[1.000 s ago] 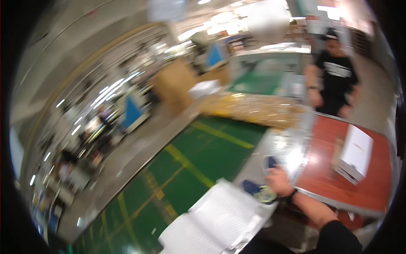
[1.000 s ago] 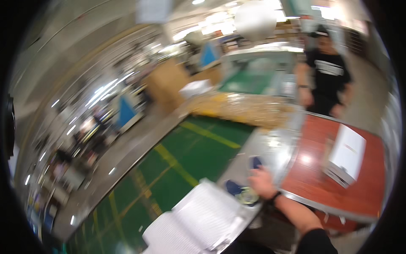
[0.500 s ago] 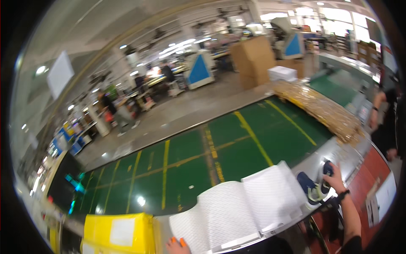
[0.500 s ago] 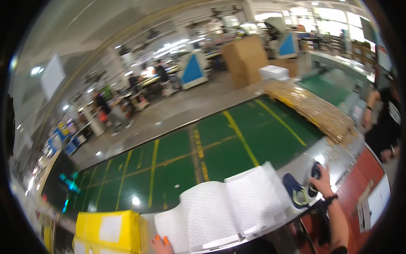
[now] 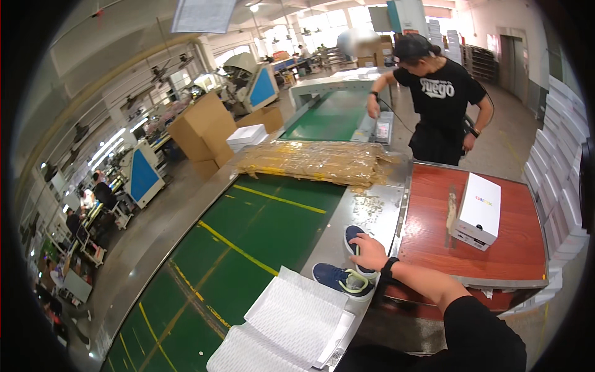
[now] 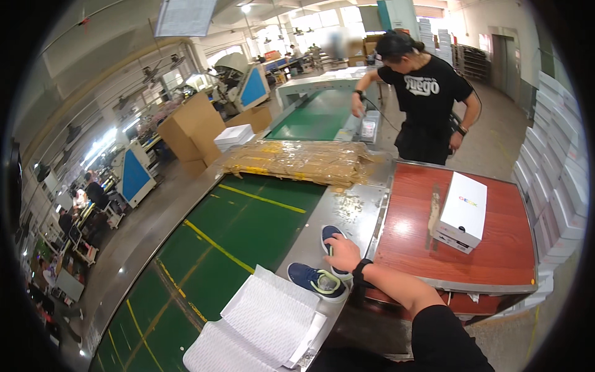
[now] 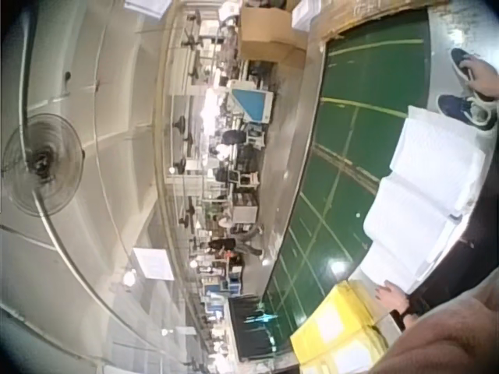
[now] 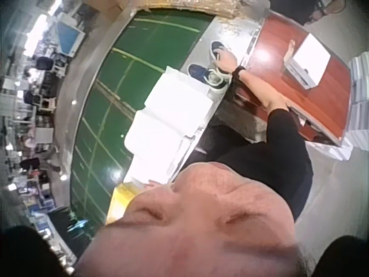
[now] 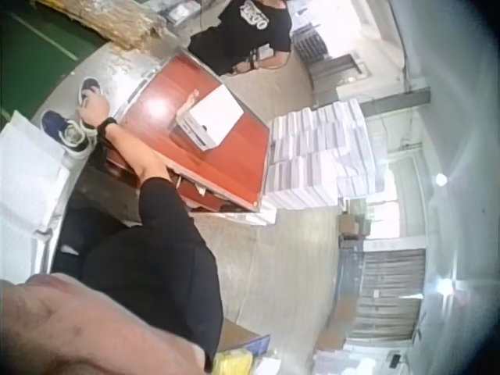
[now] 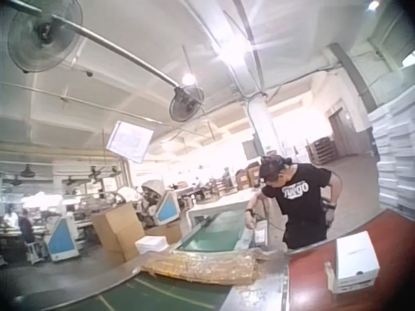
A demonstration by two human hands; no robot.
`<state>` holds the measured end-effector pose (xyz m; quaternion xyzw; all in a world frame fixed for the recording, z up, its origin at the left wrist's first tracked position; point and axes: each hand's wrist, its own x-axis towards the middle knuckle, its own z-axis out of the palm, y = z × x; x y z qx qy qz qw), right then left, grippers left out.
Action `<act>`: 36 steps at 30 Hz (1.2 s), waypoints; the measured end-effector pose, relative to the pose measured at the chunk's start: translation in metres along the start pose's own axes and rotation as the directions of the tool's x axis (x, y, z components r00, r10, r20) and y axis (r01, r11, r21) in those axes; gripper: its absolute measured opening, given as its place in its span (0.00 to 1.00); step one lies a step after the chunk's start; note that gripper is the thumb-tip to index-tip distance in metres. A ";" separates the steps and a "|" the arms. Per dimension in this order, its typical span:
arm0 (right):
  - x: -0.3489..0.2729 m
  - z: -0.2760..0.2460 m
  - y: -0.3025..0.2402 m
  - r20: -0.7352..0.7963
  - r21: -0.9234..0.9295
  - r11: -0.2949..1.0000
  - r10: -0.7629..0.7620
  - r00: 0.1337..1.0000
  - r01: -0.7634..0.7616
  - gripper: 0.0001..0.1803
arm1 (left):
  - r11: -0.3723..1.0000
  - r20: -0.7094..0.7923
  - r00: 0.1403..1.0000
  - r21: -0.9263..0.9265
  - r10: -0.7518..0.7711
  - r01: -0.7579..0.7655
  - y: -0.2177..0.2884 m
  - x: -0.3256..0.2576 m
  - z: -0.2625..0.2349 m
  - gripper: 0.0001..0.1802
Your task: Packing pairs of shoes into branded boxes with tissue paper and placing them on a conveyor belt.
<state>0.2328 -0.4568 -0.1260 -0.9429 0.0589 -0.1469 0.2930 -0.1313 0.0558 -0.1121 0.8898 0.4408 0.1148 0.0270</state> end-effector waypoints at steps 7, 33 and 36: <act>-0.004 0.015 -0.003 0.016 0.055 0.998 -0.018 1.000 0.017 0.27 | 0.995 0.021 0.997 0.078 -0.069 0.068 -0.002 -0.004 -0.005 0.28; 0.009 -0.030 -0.007 0.195 -0.191 0.978 0.120 0.973 -0.082 0.47 | 0.983 -0.143 0.989 -0.169 0.042 -0.066 -0.120 0.024 0.098 0.33; 0.017 -0.047 0.017 0.171 -0.084 0.993 0.096 0.981 -0.082 0.40 | 0.973 -0.072 0.996 0.221 -0.049 0.064 -0.041 0.003 0.016 0.35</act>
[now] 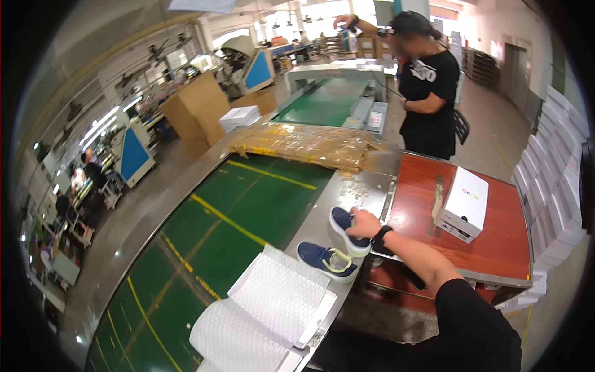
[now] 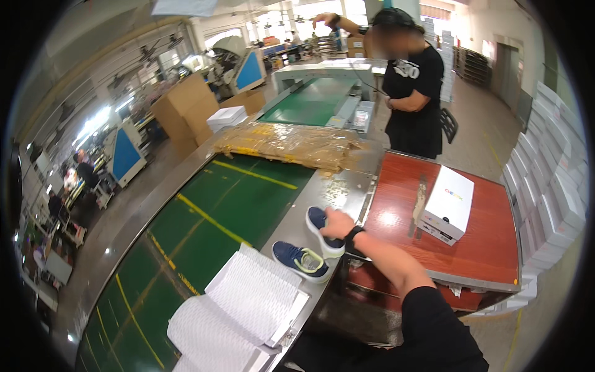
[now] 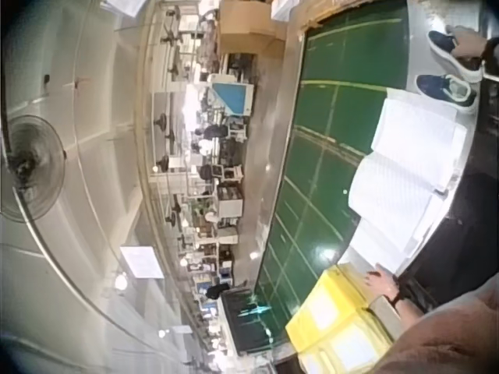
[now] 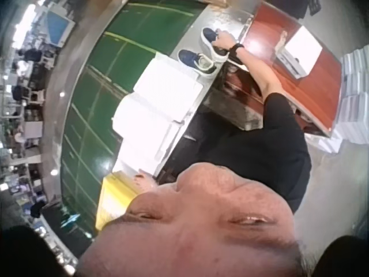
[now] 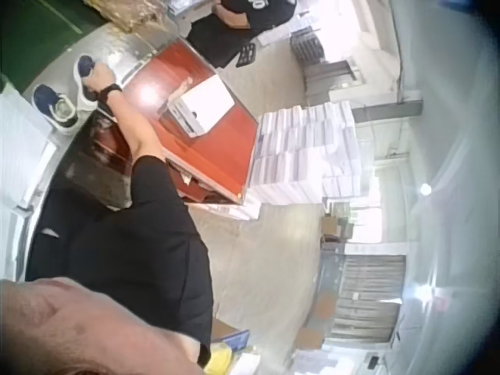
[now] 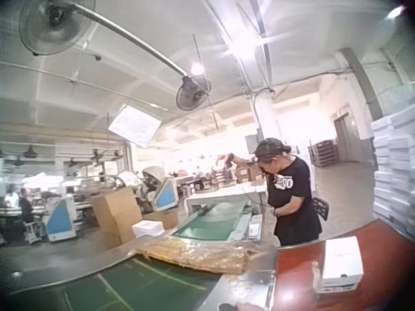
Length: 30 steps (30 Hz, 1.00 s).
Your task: Packing pairs of shoes into branded boxes with tissue paper and placing them on a conveyor belt.
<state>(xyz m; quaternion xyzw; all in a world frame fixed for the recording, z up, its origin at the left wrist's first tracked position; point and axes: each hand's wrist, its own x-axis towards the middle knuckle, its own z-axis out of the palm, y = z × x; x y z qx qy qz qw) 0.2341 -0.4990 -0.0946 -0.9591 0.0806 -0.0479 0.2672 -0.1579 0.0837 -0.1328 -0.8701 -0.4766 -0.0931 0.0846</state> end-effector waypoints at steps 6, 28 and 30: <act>-0.038 -0.091 -0.113 0.043 0.375 0.927 -0.016 0.999 -0.002 0.29 | 0.982 0.041 0.999 -0.188 0.024 -0.016 -0.005 0.006 -0.012 0.31; -0.232 0.144 -0.299 0.912 0.403 0.661 -0.351 0.214 -0.633 0.37 | 0.439 0.132 0.969 -0.873 -0.208 0.213 -0.038 0.032 0.040 0.08; -0.231 0.137 -0.304 0.923 0.378 0.665 -0.322 0.209 -0.644 0.36 | 0.203 0.314 0.936 -0.917 -0.162 0.343 -0.039 0.037 0.018 0.07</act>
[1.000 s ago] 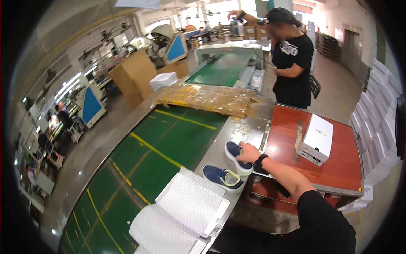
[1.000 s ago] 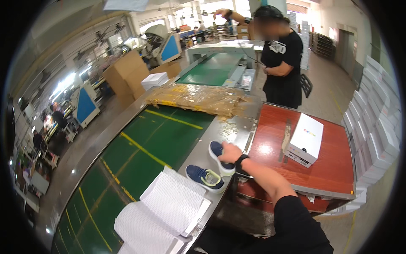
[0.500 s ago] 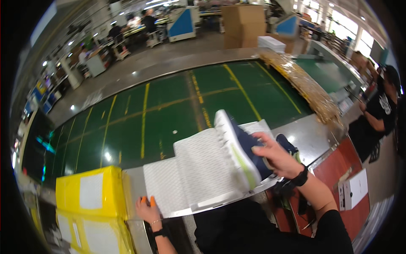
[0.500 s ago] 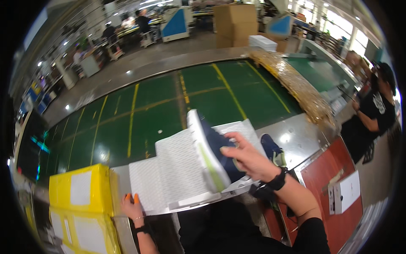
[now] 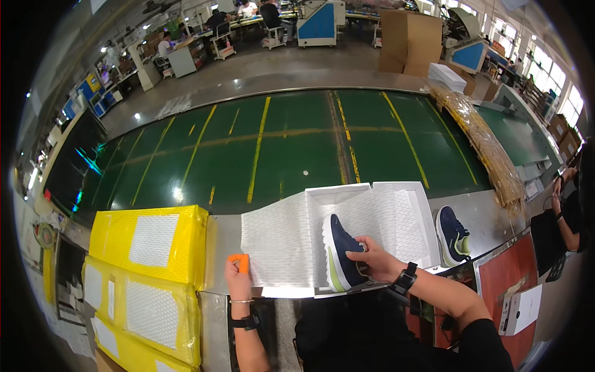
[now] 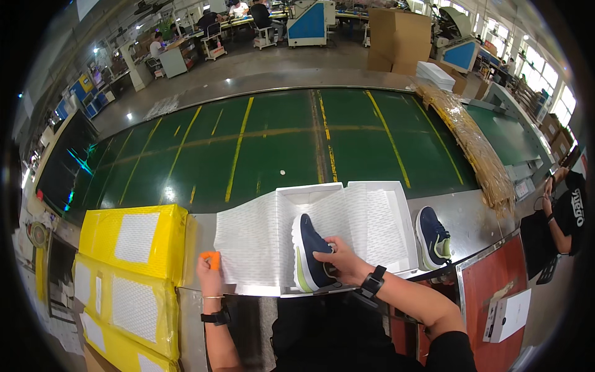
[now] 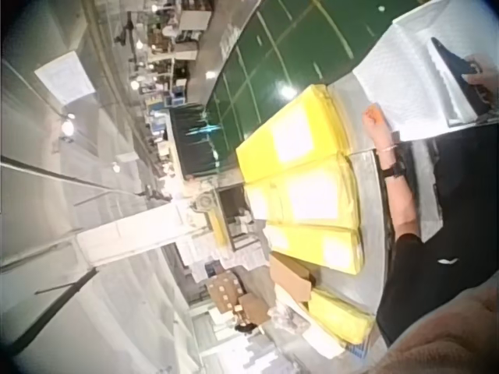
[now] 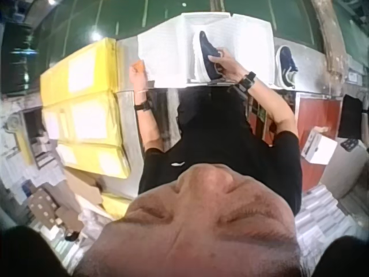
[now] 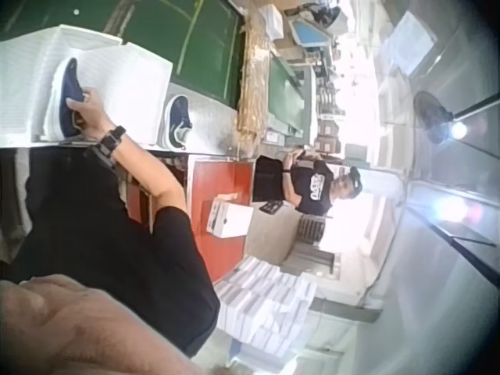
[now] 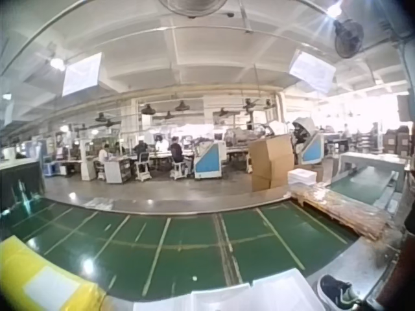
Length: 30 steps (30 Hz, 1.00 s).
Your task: Packing pairs of shoes into branded boxes with tissue paper and placing them on a conveyor belt.
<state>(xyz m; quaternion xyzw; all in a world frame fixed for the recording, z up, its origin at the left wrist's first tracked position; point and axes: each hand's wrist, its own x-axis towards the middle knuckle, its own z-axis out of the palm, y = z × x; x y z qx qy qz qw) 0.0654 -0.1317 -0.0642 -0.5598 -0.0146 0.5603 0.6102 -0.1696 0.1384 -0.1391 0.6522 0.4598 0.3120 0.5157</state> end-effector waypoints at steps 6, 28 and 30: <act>0.000 0.022 -0.010 0.053 0.098 0.995 -0.041 0.998 0.036 0.35 | 0.719 0.179 0.977 -0.694 0.115 0.043 0.026 -0.005 -0.005 0.10; -0.033 0.002 0.002 0.340 -0.749 0.463 -0.346 0.875 0.474 0.41 | 0.574 0.358 0.933 -0.771 0.030 0.277 0.038 -0.081 0.064 0.28; -0.060 -0.007 -0.011 0.341 -0.589 0.593 -0.434 0.834 0.549 0.33 | 0.757 0.250 0.968 -0.635 0.018 0.150 0.042 -0.073 0.061 0.28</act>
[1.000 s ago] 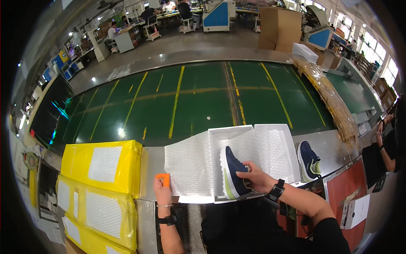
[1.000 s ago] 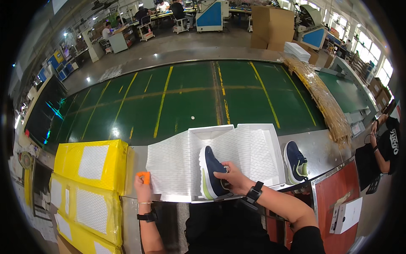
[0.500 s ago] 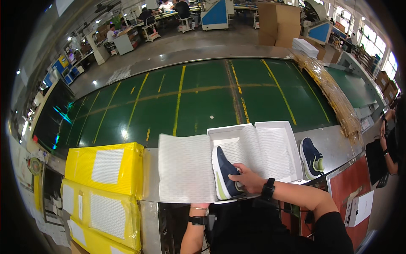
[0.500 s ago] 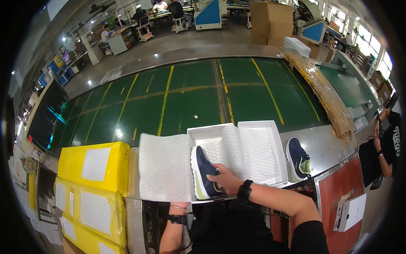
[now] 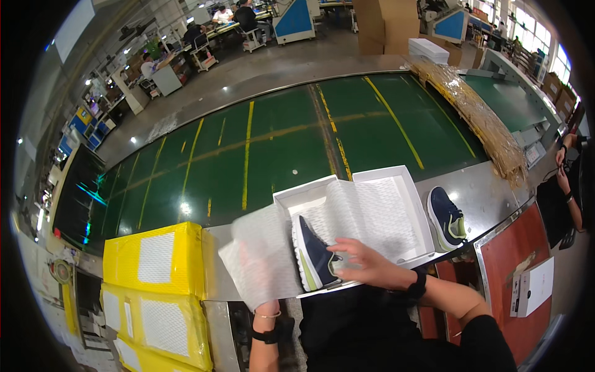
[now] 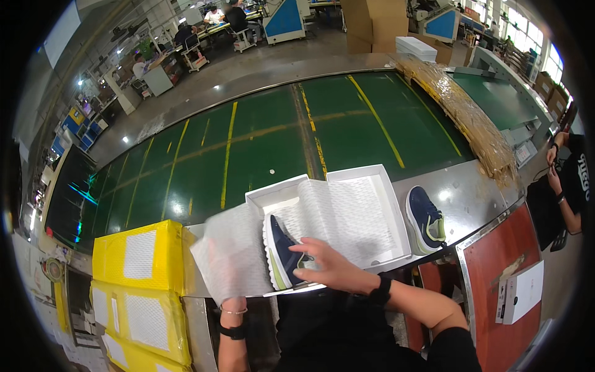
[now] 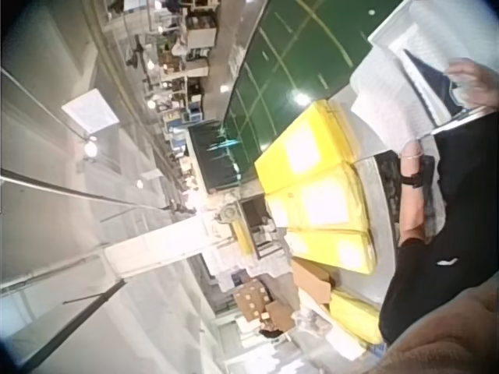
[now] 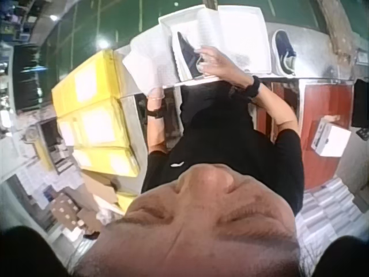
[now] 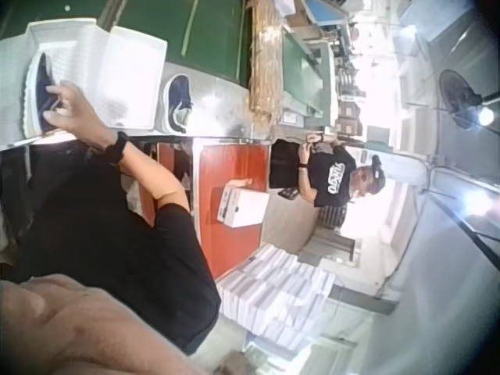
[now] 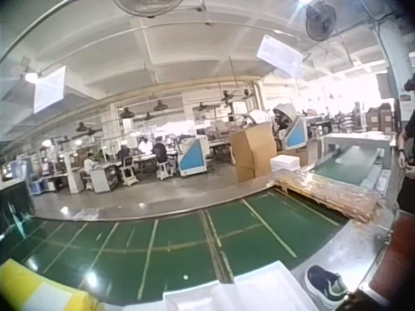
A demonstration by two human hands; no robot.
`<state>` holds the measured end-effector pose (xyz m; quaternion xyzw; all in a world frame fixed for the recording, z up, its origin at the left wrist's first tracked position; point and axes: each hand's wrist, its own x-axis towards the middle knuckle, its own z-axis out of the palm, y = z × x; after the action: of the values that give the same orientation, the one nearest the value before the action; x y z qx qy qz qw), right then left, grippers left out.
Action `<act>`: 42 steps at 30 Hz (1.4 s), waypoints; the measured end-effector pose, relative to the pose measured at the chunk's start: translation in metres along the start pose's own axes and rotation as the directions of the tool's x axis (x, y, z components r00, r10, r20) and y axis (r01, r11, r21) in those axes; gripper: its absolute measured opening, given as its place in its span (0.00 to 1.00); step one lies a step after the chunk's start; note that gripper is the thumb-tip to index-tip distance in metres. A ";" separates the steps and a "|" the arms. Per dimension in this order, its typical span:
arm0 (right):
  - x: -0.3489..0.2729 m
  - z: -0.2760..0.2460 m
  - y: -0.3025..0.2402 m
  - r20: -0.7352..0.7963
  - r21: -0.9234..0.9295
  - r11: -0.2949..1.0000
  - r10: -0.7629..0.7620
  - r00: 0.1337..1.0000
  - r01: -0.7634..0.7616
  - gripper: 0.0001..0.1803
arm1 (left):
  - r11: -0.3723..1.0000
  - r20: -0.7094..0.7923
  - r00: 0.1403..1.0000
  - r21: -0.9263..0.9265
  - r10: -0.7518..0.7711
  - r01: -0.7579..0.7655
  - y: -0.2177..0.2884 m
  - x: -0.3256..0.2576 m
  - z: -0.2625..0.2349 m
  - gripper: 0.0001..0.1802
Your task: Packing pairs of shoes into branded boxes with tissue paper and placing them on a conveyor belt.
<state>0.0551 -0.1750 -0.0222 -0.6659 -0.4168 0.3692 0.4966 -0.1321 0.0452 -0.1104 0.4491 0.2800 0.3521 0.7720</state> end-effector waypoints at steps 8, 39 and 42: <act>-0.079 -0.065 0.040 -0.592 -0.171 0.985 -0.120 0.797 0.022 0.25 | -0.210 0.724 0.605 0.568 -0.332 -0.796 -0.029 0.049 0.133 0.41; -0.071 -0.063 -0.043 -0.312 -0.485 0.814 -0.503 0.806 0.321 0.24 | -0.362 0.997 -0.066 -0.074 -0.034 -0.929 0.102 -0.010 0.218 0.06; -0.070 -0.041 -0.036 -0.473 -0.532 0.805 -0.538 0.698 0.261 0.35 | -0.207 0.950 0.311 0.310 0.031 -0.928 0.109 0.004 0.194 0.19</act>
<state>0.0588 -0.2483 0.0278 -0.7288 -0.4441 -0.0832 0.5145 -0.0166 -0.0098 0.0712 0.9696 -0.1220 0.2043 0.0564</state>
